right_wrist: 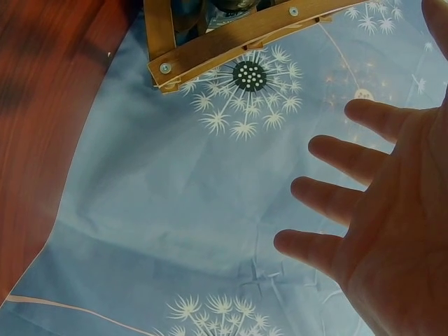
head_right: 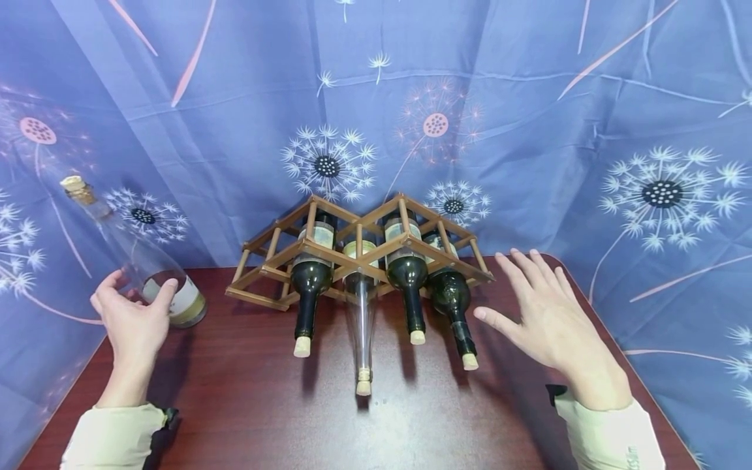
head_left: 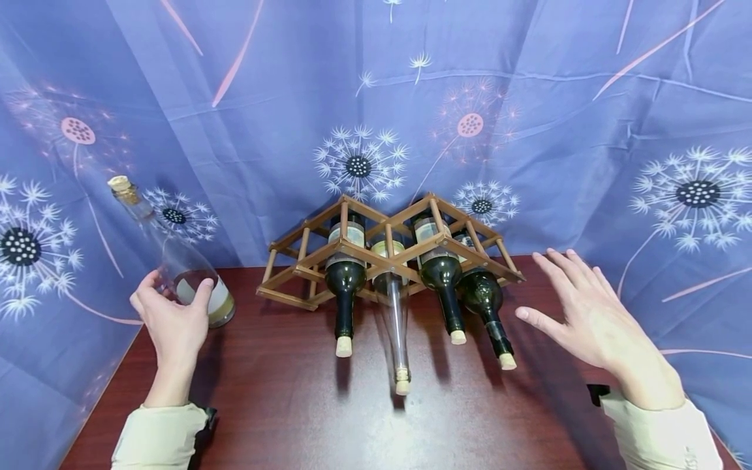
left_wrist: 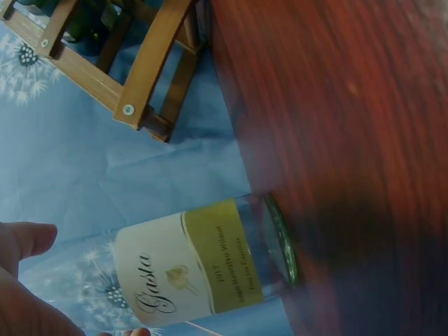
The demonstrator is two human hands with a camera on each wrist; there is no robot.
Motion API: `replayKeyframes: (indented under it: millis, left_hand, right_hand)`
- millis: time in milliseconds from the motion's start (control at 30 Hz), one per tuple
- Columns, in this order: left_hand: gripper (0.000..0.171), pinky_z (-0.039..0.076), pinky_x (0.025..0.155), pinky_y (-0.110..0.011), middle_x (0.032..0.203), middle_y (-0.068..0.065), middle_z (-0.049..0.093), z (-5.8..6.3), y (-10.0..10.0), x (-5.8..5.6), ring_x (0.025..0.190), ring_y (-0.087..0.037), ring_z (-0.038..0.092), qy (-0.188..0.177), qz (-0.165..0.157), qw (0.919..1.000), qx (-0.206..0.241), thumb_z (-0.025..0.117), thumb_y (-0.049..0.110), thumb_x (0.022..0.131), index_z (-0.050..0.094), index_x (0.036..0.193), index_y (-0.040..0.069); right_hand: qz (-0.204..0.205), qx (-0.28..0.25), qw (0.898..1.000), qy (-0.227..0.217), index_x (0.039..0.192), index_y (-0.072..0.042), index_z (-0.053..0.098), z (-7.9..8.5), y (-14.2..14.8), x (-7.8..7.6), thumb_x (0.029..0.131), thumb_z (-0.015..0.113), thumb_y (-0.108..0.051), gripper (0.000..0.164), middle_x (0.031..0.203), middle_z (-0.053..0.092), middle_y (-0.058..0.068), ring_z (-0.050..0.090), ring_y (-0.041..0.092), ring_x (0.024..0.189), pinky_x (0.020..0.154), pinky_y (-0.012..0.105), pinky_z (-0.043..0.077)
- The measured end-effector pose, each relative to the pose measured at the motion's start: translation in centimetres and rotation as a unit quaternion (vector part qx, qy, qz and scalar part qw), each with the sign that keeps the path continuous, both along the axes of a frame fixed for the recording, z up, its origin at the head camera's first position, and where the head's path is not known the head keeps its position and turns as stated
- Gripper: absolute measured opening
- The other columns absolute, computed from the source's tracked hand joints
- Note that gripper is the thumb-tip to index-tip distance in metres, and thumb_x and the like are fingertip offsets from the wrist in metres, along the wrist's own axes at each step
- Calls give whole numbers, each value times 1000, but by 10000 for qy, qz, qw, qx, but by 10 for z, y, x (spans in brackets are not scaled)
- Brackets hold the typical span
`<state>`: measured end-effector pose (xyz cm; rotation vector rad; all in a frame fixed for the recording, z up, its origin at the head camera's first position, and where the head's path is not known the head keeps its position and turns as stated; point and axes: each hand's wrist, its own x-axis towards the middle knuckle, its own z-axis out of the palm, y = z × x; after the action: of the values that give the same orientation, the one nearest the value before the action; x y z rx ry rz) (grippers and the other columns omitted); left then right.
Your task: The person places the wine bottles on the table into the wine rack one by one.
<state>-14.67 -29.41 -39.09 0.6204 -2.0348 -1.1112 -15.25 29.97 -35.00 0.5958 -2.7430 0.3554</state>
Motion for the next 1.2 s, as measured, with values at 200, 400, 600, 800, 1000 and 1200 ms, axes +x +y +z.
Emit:
replayKeyframes:
  millis: [200,400,600,800,1000,1200]
  left_hand:
    - [81,37,100,-30,144,-8,36,-1,-4,-6,123,-26,46,-104,-124,9998,70,77,34,84,33,149,13]
    - [83,35,106,-34,144,-10,37,-4,-9,-11,128,-26,45,-253,-218,9994,132,76,34,84,32,149,9]
    - [88,34,107,-30,144,-11,38,-8,-15,-16,130,-24,48,-244,-319,9990,215,79,33,82,29,150,8]
    - [93,31,109,-31,144,-11,42,-10,-20,-19,133,-23,48,-370,-438,9982,180,80,34,80,26,152,8]
    - [92,30,111,-34,145,-11,43,-9,-23,-20,136,-23,44,-580,-481,9969,244,78,36,82,25,153,10]
    - [88,32,110,-33,143,-11,45,-7,-21,-19,136,-20,45,-615,-438,9967,314,78,37,83,28,151,11]
  right_hand:
    - [10,-19,10000,28,160,-21,27,0,0,1,85,70,-56,93,156,31,20,15,40,148,116,59,3]
    - [31,-9,10000,56,160,-21,26,0,0,2,85,70,-55,94,156,31,20,15,41,147,116,60,3]
    - [43,4,9999,100,160,-20,27,1,-2,3,85,70,-55,93,155,32,20,15,40,148,115,60,5]
    - [47,11,9999,101,160,-21,27,2,-3,4,85,70,-56,93,155,32,19,16,40,147,116,59,5]
    - [60,-9,9999,133,159,-22,28,3,-4,4,85,70,-56,92,155,32,18,16,39,148,116,59,6]
    - [66,-4,9999,156,160,-22,28,4,-4,4,85,70,-55,92,156,32,18,17,40,147,116,58,6]
